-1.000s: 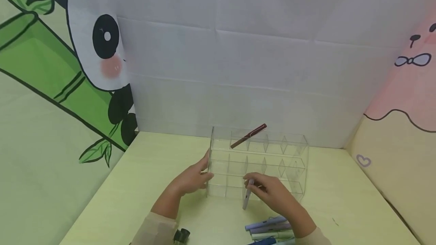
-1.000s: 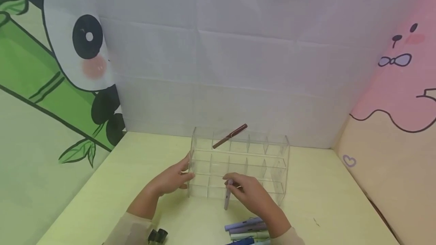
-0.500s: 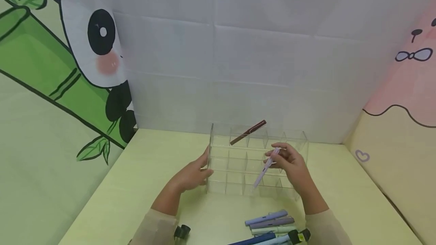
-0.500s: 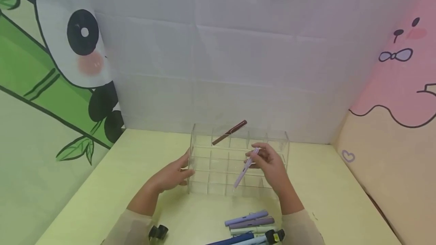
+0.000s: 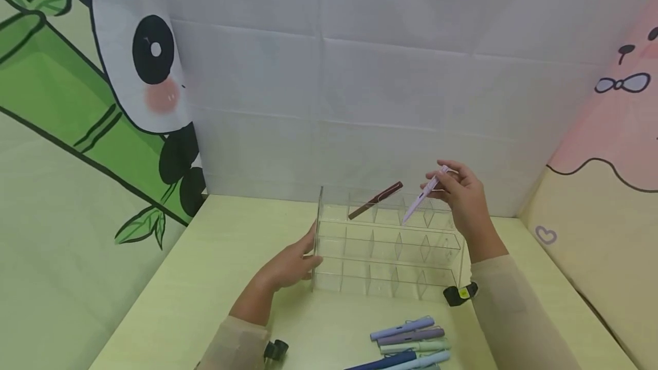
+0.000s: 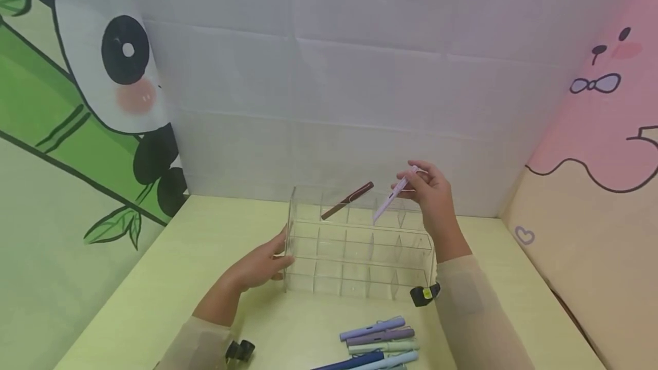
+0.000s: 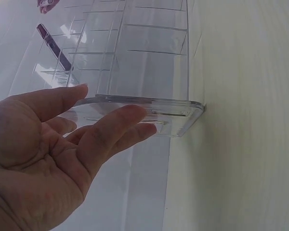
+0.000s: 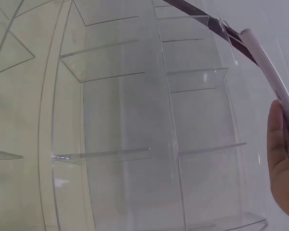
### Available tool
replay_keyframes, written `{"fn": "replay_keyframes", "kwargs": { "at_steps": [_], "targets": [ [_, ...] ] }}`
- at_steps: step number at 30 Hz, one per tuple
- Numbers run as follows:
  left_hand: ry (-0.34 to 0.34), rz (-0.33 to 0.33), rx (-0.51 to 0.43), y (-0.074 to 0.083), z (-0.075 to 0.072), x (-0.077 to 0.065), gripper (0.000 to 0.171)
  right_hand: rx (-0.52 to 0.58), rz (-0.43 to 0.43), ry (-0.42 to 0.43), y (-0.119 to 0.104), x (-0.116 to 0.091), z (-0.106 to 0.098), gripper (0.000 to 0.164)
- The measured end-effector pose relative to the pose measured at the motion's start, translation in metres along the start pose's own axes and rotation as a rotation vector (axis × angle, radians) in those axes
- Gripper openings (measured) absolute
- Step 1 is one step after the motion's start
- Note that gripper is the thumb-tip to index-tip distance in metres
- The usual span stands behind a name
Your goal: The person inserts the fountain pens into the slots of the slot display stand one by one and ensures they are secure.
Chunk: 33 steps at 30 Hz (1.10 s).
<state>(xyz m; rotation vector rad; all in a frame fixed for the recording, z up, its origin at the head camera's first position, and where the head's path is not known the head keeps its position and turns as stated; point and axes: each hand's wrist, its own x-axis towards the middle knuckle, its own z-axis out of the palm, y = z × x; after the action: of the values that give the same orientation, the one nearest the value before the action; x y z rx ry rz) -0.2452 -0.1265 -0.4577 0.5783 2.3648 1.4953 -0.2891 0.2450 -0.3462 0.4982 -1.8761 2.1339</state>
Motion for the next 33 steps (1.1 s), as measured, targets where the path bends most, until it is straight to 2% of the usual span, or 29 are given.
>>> {"fn": "replay_keyframes", "kwargs": {
  "at_steps": [6,9,11,16,23,33],
  "targets": [
    [-0.009,-0.005,-0.010,-0.001,0.003,0.000,0.081,0.114,0.036,0.143,0.004,0.011,-0.003,0.037],
    [-0.007,-0.007,-0.007,-0.001,0.004,0.000,0.081,0.150,0.016,0.200,0.009,0.010,-0.004,0.037],
    [0.000,-0.005,0.002,0.000,0.004,0.000,0.080,0.147,-0.010,0.205,0.011,0.011,-0.004,0.035],
    [0.011,-0.008,0.030,-0.001,0.001,0.001,0.080,0.114,-0.043,0.149,0.015,0.014,-0.003,0.031],
    [0.008,-0.007,0.018,-0.001,0.001,-0.001,0.080,-0.008,-0.025,0.092,0.018,0.013,0.000,0.026],
    [0.014,-0.006,0.026,-0.001,0.000,-0.002,0.080,-0.100,0.013,-0.095,0.017,0.012,-0.005,0.032]
  ]
}}
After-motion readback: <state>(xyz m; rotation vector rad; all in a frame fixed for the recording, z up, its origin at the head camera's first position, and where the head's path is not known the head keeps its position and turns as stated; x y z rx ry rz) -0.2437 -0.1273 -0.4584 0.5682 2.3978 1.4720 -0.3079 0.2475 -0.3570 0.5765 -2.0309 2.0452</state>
